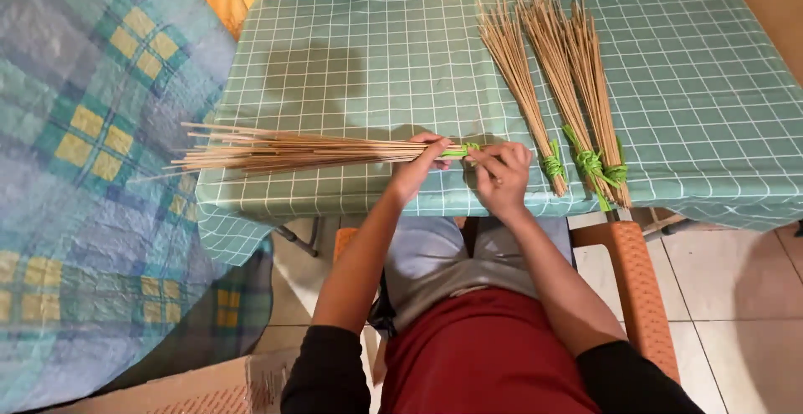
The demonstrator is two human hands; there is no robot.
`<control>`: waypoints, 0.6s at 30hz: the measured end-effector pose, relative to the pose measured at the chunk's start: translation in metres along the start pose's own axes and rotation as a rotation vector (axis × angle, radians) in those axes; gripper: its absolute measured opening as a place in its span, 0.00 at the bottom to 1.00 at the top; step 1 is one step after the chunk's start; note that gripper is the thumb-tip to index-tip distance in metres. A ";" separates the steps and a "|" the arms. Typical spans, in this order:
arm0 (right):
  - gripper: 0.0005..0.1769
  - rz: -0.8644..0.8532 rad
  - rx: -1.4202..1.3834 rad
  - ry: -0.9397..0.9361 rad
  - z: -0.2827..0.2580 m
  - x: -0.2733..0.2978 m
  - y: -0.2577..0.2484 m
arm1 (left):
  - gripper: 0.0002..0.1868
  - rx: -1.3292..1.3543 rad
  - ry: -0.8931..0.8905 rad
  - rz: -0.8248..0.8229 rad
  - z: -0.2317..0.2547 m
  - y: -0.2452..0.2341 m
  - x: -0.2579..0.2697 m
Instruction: The person is untying, sorting, and re-bundling thin wooden sticks on a table, using green plastic strips to secure them.
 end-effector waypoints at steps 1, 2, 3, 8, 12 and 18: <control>0.13 0.000 -0.001 -0.002 0.000 0.003 0.000 | 0.16 0.000 0.002 0.000 0.001 0.001 0.003; 0.11 -0.009 -0.009 0.013 0.001 0.004 0.001 | 0.15 -0.004 0.025 -0.005 0.004 0.002 0.006; 0.10 -0.019 -0.018 0.029 0.002 0.004 0.003 | 0.15 -0.008 0.048 -0.011 0.007 0.003 0.008; 0.06 -0.068 -0.066 0.079 0.006 0.004 0.003 | 0.15 -0.003 0.065 -0.002 0.004 0.001 0.004; 0.07 -0.019 -0.174 0.228 0.000 0.000 -0.003 | 0.14 0.031 0.072 0.042 0.010 0.000 0.012; 0.30 -0.079 -0.182 0.109 -0.003 -0.013 -0.003 | 0.14 0.029 0.065 0.046 0.009 -0.003 0.011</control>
Point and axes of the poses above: each hand's wrist, its own x-axis away from the middle knuckle, its own y-axis out of the palm, z = x × y, the point moved 3 cm from there along -x, towards the middle knuckle, and after that the axes turned 8 degrees about -y, right-handed, at the moved point
